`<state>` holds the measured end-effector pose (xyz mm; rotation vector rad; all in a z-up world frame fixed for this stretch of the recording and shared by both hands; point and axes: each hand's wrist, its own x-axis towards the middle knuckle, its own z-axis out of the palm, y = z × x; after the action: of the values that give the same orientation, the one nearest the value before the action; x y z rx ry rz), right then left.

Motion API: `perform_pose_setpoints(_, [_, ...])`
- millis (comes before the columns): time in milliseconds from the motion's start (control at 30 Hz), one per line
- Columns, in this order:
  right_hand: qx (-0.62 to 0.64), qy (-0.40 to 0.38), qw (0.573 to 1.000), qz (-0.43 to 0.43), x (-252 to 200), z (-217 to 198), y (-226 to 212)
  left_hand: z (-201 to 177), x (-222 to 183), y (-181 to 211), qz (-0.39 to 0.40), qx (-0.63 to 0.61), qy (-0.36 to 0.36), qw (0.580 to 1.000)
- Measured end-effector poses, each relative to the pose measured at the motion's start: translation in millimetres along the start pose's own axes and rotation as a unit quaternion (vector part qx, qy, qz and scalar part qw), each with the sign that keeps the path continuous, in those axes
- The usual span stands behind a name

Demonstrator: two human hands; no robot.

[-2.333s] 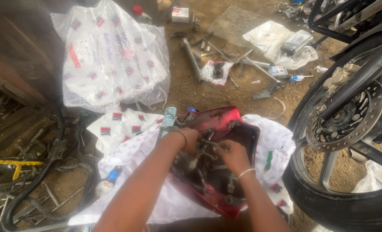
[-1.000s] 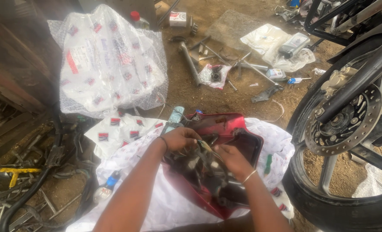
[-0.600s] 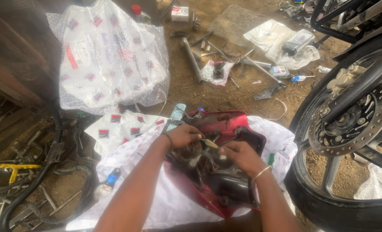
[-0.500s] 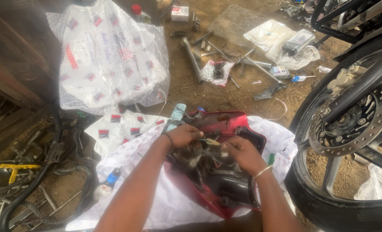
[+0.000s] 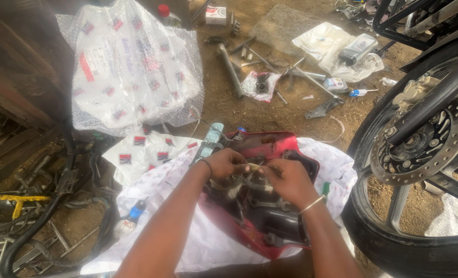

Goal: The person works on a red motorcycle front fairing resting on bubble wrap on the ground. They use a screwdriver to remove screws from the panel, lift off the front cover, and manipulate the wiring and components behind it by hand.

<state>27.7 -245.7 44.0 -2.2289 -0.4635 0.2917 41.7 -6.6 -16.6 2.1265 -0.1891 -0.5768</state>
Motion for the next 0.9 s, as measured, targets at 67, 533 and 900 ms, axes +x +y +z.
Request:
perform_pose_setpoints(67, [-0.038,-0.006,0.999,-0.004,-2.4,-6.4,-13.6,4.2,0.6,-1.1,0.001,-0.004,0.002,1.0])
perform_pose_setpoints(533, [0.323,-0.049,0.92,0.214,-15.9,46.0,-23.6,31.6,44.1,-44.7,0.036,-0.346,0.061,0.936])
perform_pose_setpoints(900, [0.538,0.068,0.802,0.252,-46.3,114.7,-24.8,54.5,43.7,-19.0,0.056,-0.175,0.395,0.9])
